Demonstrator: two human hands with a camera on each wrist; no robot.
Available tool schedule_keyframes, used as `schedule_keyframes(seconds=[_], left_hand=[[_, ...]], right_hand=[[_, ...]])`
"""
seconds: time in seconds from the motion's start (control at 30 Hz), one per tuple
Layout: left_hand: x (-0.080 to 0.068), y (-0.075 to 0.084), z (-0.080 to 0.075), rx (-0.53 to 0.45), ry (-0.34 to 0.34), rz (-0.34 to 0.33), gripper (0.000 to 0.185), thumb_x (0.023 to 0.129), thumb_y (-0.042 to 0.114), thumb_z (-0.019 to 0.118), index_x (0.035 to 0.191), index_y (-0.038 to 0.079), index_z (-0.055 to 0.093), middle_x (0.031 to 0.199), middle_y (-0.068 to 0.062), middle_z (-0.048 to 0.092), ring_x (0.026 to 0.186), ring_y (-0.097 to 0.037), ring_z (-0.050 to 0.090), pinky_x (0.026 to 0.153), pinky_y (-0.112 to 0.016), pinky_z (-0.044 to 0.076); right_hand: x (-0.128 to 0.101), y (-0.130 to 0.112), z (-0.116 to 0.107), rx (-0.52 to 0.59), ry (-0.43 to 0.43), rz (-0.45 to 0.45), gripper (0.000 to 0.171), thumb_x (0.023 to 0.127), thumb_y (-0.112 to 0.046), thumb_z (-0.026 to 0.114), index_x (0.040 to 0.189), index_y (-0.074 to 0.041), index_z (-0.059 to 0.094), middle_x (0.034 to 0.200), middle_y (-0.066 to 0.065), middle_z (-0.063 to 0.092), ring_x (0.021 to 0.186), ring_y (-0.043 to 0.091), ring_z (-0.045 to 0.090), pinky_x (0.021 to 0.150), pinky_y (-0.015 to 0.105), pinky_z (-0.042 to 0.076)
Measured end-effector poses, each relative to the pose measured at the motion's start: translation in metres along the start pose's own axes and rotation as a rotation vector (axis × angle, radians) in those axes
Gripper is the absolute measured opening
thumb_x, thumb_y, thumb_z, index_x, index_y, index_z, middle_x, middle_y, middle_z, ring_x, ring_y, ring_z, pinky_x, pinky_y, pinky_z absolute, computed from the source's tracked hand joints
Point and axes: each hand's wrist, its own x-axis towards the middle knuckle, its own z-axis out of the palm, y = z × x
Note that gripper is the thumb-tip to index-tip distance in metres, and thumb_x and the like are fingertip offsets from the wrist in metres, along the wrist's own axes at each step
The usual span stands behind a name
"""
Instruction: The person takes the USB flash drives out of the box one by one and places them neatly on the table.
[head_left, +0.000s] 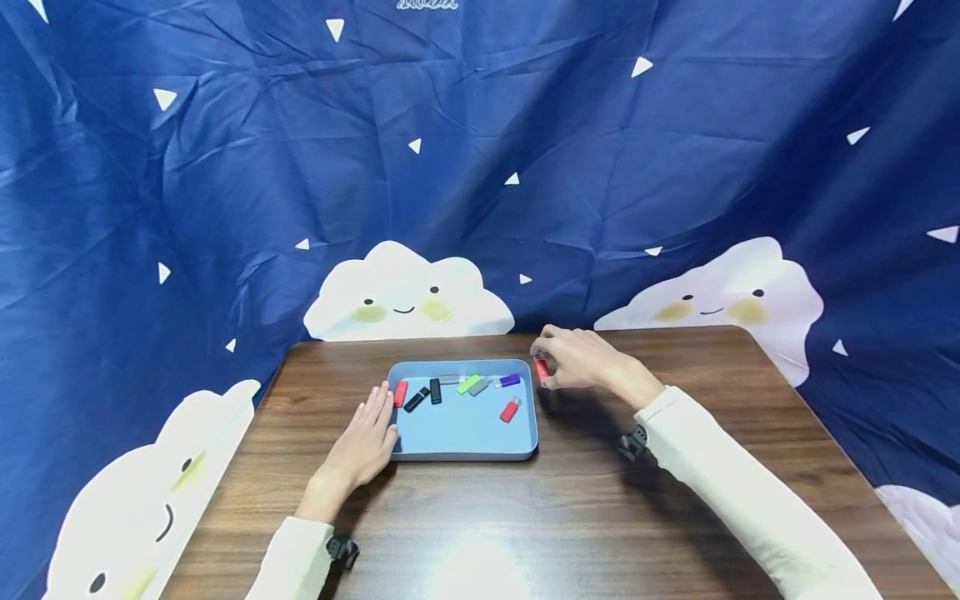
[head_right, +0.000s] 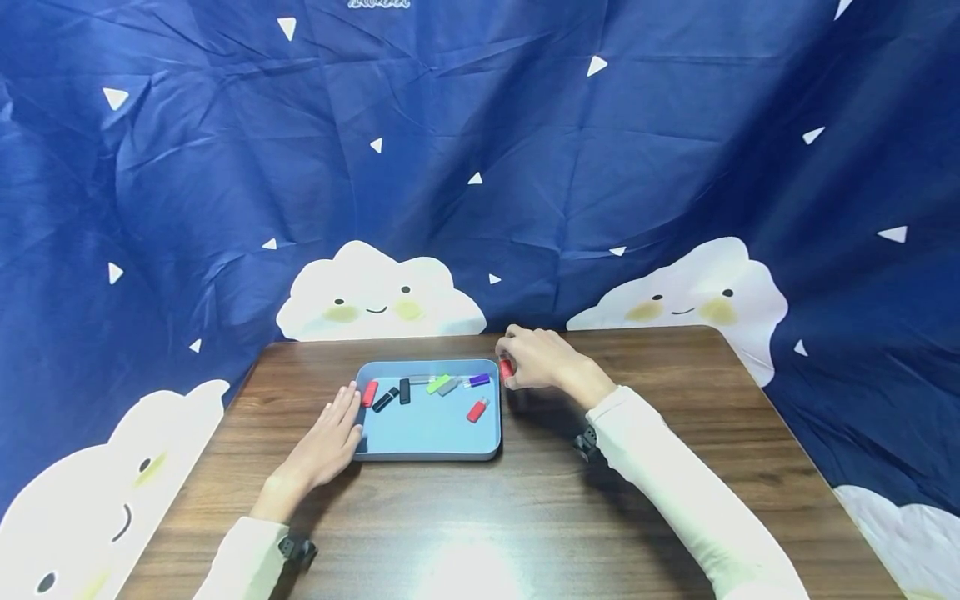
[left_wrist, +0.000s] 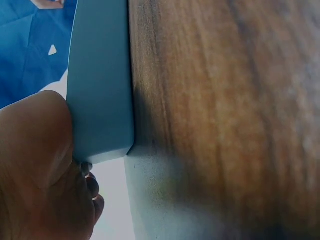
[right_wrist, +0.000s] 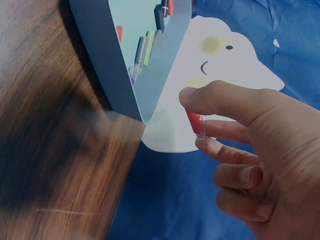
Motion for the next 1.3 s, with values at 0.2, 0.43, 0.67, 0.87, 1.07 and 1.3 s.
schedule_keyframes(seconds=[0.2, 0.43, 0.67, 0.87, 1.07, 1.3], left_hand=[[0.000, 0.001, 0.001, -0.007, 0.022, 0.013, 0.063, 0.112, 0.020, 0.043, 0.164, -0.009, 0.025, 0.177, -0.023, 0.017, 0.164, -0.043, 0.020, 0.133, -0.060, 0.023], [-0.001, 0.000, 0.000, -0.004, 0.004, 0.000, 0.063, 0.113, 0.021, 0.043, 0.165, -0.008, 0.024, 0.177, -0.023, 0.016, 0.165, -0.042, 0.018, 0.133, -0.059, 0.022], [-0.001, 0.001, 0.000, -0.006, 0.010, 0.011, 0.063, 0.112, 0.020, 0.043, 0.164, -0.010, 0.025, 0.177, -0.024, 0.017, 0.164, -0.044, 0.020, 0.133, -0.060, 0.023], [-0.001, 0.002, -0.001, -0.003, 0.010, 0.005, 0.063, 0.113, 0.020, 0.043, 0.165, -0.009, 0.024, 0.177, -0.023, 0.017, 0.164, -0.043, 0.019, 0.133, -0.059, 0.022], [0.000, -0.001, 0.003, -0.016, 0.021, 0.020, 0.063, 0.111, 0.022, 0.041, 0.164, -0.009, 0.026, 0.177, -0.024, 0.017, 0.164, -0.045, 0.020, 0.132, -0.062, 0.024], [0.002, -0.007, 0.009, -0.004, 0.012, 0.020, 0.064, 0.113, 0.025, 0.038, 0.166, -0.008, 0.023, 0.178, -0.022, 0.014, 0.165, -0.043, 0.017, 0.133, -0.060, 0.021]], right_hand=[[-0.007, 0.010, 0.000, 0.014, 0.026, 0.025, 0.043, 0.079, -0.031, 0.086, 0.118, -0.016, 0.077, 0.112, 0.002, 0.067, 0.075, 0.018, 0.062, 0.065, 0.042, 0.056], [-0.010, 0.024, 0.002, 0.020, 0.065, 0.019, 0.039, 0.079, -0.028, 0.084, 0.114, -0.014, 0.077, 0.110, 0.003, 0.067, 0.077, 0.017, 0.061, 0.070, 0.046, 0.059], [-0.011, 0.040, 0.007, 0.025, 0.064, 0.077, 0.046, 0.078, -0.029, 0.084, 0.121, -0.013, 0.078, 0.114, 0.004, 0.069, 0.080, 0.021, 0.065, 0.077, 0.050, 0.060], [-0.010, 0.053, 0.011, 0.035, 0.047, 0.110, 0.048, 0.079, -0.029, 0.084, 0.123, -0.012, 0.076, 0.118, 0.007, 0.069, 0.084, 0.025, 0.067, 0.079, 0.055, 0.059], [-0.009, 0.065, 0.018, 0.040, 0.020, 0.141, 0.050, 0.082, -0.030, 0.084, 0.126, -0.011, 0.075, 0.121, 0.009, 0.069, 0.091, 0.030, 0.069, 0.085, 0.057, 0.059], [-0.006, 0.077, 0.030, 0.051, 0.010, 0.158, 0.049, 0.082, -0.027, 0.084, 0.126, -0.008, 0.075, 0.122, 0.013, 0.069, 0.102, 0.035, 0.071, 0.092, 0.059, 0.059]])
